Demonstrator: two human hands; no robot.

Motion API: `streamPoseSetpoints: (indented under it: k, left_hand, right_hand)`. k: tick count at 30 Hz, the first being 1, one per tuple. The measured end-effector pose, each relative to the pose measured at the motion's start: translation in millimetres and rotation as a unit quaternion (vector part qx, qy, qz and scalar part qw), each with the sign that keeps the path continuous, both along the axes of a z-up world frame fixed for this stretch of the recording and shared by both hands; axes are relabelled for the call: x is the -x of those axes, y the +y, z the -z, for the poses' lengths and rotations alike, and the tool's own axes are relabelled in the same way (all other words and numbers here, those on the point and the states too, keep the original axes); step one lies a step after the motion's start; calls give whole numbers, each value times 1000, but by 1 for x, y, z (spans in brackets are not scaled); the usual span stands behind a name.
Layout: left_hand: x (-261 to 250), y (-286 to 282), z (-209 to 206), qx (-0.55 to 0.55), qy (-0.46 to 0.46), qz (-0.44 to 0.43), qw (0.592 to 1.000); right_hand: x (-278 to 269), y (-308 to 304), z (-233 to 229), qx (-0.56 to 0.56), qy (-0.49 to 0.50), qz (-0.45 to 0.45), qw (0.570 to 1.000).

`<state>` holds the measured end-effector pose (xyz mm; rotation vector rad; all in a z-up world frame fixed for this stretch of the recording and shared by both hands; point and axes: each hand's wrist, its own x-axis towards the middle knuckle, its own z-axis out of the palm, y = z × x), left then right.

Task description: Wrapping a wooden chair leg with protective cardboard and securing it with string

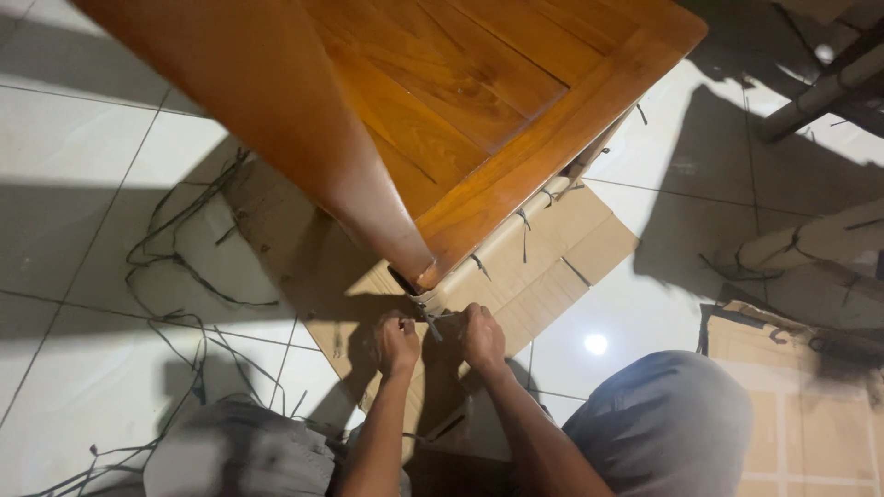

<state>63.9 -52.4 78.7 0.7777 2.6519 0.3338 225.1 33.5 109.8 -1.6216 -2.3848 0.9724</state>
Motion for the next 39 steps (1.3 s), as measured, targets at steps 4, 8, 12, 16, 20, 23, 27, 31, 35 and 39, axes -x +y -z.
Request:
streamPoseSetpoints:
  k: [4, 8, 12, 16, 20, 23, 27, 31, 35, 39]
  left_hand:
    - [11, 8, 113, -164, -238, -202, 936]
    - [-6, 3, 109, -357, -407, -322, 777]
    - [-2, -10, 102, -387, -455, -274, 754]
    - [-9, -7, 101, -332, -370, -270, 825]
    - [-9, -6, 97, -352, -376, -270, 814]
    - [-9, -13, 37, -186, -257, -224, 921]
    - [-2, 6, 121, -190, -261, -240, 916]
    - [-10, -12, 109, -402, -481, -345, 699]
    - [-34, -14, 54, -361, -553, -322, 679]
    - [-46, -13, 65, -318, -521, -315, 727]
  right_hand:
    - [0, -5, -8, 32, 17, -4, 999]
    - [-3, -12, -12, 48, 39, -2, 998]
    - [-6, -12, -7, 52, 48, 4, 997]
    - [-5, -16, -6, 28, 35, 14, 999]
    - [-4, -22, -25, 37, 24, 21, 999]
    - [-6, -14, -15, 34, 45, 33, 998]
    - [-5, -12, -24, 25, 85, 55, 995]
    - [-12, -19, -6, 26, 66, 39, 997]
    - [-11, -35, 23, 43, 34, -4, 998]
    - [-6, -55, -3, 135, 84, -1, 987]
